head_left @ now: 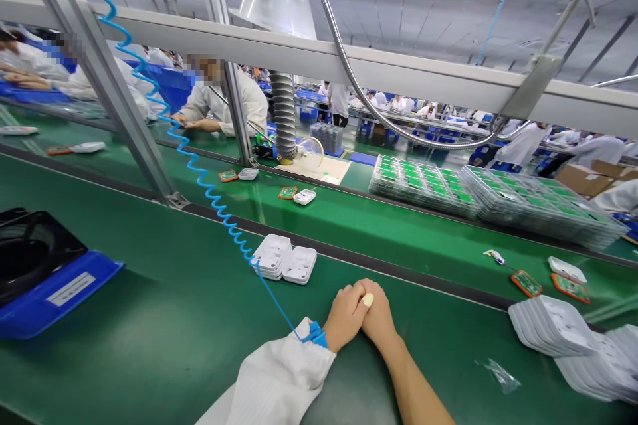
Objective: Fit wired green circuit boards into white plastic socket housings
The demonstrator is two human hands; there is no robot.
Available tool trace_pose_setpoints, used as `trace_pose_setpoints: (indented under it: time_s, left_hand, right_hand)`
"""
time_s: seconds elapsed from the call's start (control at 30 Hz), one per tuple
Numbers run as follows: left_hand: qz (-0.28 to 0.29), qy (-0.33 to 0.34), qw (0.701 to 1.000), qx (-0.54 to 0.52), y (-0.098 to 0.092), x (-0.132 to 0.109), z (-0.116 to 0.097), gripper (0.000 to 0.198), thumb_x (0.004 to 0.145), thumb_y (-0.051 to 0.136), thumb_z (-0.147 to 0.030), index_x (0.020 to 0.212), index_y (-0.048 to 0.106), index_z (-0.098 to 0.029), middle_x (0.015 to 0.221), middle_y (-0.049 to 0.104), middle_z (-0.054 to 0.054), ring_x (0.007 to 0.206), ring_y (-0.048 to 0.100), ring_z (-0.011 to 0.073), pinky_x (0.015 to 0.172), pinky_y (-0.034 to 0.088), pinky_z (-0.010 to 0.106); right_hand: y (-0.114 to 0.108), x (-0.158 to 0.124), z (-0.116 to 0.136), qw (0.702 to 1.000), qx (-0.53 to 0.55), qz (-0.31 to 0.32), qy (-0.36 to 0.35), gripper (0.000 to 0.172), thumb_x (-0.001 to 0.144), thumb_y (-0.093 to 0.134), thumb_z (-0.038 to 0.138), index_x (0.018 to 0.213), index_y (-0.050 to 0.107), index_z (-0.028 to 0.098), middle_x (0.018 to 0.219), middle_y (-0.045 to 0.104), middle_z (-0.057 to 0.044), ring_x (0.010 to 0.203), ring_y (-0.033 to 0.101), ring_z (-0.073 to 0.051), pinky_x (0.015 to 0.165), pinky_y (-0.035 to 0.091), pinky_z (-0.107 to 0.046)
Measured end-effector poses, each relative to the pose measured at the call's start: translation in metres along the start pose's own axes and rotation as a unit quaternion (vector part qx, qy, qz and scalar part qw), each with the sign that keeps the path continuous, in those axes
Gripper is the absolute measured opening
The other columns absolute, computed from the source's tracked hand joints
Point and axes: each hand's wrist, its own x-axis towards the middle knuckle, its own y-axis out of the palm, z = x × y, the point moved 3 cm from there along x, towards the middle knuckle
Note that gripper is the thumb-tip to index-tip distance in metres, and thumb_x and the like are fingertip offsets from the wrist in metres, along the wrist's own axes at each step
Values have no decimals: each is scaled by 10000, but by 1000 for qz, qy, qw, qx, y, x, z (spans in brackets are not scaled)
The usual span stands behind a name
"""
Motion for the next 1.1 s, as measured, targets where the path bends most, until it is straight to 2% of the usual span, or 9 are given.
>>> trace_pose_setpoints:
  time_s: [1.1]
  left_hand:
    - [0, 3, 1000, 5, 1, 0, 2, 321, 925, 274, -348, 953, 557, -200, 895, 608, 46, 828, 524, 209, 758, 394, 346]
  right_hand:
    - [-1, -1, 0, 1000, 4, -3, -6, 113, 851, 450, 235, 762, 513, 205, 784, 584, -17, 731, 495, -163, 673, 319, -273]
